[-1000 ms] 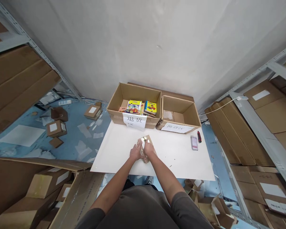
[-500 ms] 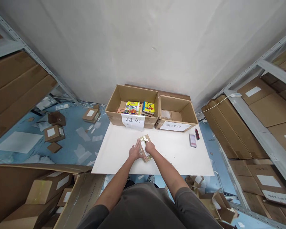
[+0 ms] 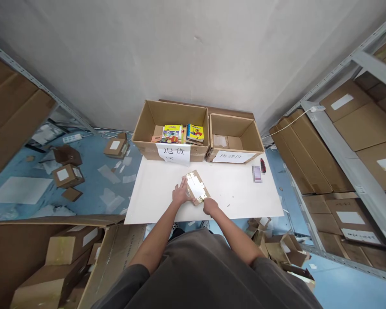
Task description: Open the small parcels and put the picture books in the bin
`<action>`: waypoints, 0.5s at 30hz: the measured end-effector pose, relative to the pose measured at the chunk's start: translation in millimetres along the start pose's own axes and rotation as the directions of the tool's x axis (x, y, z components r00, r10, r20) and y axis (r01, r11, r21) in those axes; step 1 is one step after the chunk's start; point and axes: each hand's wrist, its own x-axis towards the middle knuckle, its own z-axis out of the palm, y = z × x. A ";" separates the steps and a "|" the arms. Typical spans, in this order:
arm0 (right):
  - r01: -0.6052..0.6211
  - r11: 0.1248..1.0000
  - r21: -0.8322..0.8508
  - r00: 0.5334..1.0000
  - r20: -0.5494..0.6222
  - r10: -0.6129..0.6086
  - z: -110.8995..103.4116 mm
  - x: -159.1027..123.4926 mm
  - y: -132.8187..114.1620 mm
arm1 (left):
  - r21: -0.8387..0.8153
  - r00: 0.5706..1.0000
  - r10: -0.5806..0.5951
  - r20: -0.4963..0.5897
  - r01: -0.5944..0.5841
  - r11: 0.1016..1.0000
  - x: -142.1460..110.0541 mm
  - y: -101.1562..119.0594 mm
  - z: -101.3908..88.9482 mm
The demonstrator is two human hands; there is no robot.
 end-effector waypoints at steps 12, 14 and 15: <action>0.089 0.901 0.424 0.975 -0.224 0.010 1.6 4.7 74.0 | 0.146 0.999 0.003 -0.033 0.002 0.989 -5.1 19.6 -2.3; 0.079 0.861 0.503 0.946 -0.309 0.094 10.0 16.1 76.1 | 0.191 0.982 0.185 -0.030 -0.176 0.966 -6.6 26.2 -2.1; 0.061 0.846 0.530 0.938 -0.320 0.134 15.7 23.3 73.2 | 0.205 0.954 0.299 -0.001 -0.292 0.934 -7.3 29.0 -2.5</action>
